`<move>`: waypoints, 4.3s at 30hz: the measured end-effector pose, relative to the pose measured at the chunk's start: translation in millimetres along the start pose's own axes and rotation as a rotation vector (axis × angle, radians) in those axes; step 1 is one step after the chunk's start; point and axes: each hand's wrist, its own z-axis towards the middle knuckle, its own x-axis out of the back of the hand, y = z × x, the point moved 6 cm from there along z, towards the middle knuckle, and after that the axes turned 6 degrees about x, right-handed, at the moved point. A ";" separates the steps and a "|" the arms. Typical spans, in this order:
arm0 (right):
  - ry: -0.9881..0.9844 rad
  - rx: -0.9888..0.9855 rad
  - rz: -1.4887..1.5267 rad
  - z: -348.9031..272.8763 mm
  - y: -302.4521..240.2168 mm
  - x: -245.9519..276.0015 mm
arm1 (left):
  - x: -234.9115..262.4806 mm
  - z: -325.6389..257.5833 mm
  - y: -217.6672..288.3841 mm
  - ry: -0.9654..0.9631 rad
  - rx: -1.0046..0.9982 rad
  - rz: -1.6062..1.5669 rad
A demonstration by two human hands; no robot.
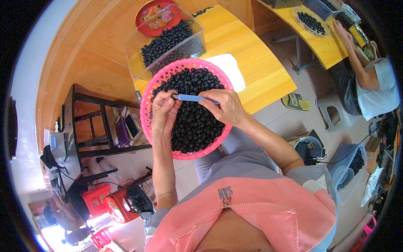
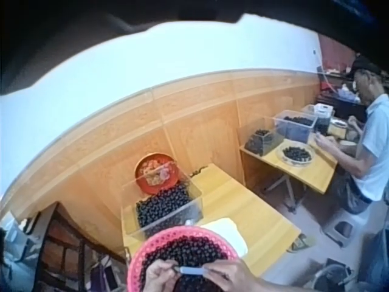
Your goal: The person deburrs small black spherical parts using a handheld deburring tool.
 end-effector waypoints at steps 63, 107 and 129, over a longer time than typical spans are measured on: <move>0.144 -0.220 0.059 -5.8 17.1 10.7 | 26.1 24.0 11.7 0.102 0.123 -0.003; 0.193 -0.188 0.138 -7.0 18.6 10.0 | -5.2 45.5 -13.2 0.069 -0.017 0.883; 0.000 0.040 0.017 -3.8 4.2 2.0 | -4.3 1.7 -11.9 -0.076 0.046 -0.080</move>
